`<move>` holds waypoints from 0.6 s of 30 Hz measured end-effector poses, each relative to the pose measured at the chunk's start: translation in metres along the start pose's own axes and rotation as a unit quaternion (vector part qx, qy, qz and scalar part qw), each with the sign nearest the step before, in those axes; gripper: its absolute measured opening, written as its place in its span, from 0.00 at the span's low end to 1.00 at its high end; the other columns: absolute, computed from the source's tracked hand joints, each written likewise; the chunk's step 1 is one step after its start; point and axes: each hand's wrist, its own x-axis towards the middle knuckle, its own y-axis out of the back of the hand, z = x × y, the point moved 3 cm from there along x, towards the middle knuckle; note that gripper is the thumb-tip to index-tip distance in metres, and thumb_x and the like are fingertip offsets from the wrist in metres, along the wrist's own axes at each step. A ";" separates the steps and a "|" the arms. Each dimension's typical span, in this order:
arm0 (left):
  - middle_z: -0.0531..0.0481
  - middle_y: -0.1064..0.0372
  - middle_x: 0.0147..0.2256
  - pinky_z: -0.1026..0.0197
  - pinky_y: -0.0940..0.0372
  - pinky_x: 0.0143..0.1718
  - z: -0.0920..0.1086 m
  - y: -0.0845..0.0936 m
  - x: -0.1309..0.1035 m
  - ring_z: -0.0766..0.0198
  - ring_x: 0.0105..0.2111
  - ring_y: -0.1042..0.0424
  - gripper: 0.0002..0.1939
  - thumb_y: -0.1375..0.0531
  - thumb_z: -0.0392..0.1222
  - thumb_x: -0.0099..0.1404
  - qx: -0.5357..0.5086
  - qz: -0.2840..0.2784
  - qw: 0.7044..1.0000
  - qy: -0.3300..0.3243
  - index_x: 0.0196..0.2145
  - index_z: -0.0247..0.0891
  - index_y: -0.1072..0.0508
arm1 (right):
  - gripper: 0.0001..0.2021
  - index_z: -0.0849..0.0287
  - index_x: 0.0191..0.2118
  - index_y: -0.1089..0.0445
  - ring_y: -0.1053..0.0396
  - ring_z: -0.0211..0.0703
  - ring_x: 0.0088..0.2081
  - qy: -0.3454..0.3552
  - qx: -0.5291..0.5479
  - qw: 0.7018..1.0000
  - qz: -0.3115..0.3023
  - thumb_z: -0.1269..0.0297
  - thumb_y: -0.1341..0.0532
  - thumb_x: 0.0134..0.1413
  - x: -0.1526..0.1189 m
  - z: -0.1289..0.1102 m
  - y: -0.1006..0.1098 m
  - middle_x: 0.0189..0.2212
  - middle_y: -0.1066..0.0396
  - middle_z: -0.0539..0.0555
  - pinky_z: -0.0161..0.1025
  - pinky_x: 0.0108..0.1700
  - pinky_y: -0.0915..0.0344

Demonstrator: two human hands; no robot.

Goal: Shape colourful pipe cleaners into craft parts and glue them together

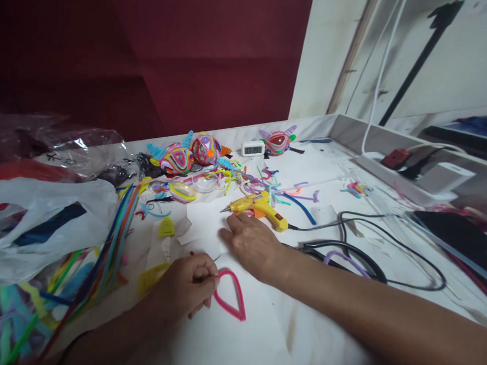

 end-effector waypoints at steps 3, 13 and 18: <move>0.60 0.37 0.14 0.71 0.53 0.09 0.002 0.001 -0.001 0.75 0.09 0.47 0.02 0.47 0.34 0.52 0.005 0.004 1.000 0.000 0.25 0.38 0.36 | 0.14 0.61 0.44 0.29 0.35 0.51 0.42 -0.003 -0.015 1.000 0.002 0.67 0.51 0.63 -0.002 0.001 -0.001 0.39 0.32 0.62 0.45 0.43 0.40; 0.61 0.38 0.14 0.72 0.53 0.09 0.004 0.000 -0.001 0.75 0.09 0.47 0.03 0.47 0.32 0.52 -0.016 -0.007 1.000 -0.005 0.25 0.38 0.37 | 0.12 0.58 0.44 0.28 0.35 0.50 0.40 0.007 -0.020 1.000 0.008 0.67 0.49 0.62 -0.005 0.001 0.002 0.37 0.31 0.59 0.45 0.42 0.42; 0.61 0.38 0.14 0.72 0.54 0.09 0.002 0.000 -0.003 0.76 0.08 0.47 0.03 0.47 0.32 0.52 -0.029 -0.014 0.999 0.000 0.25 0.39 0.37 | 0.09 0.59 0.35 0.28 0.36 0.48 0.39 0.010 -0.020 0.999 0.023 0.67 0.46 0.61 -0.008 0.001 0.002 0.35 0.31 0.56 0.44 0.41 0.42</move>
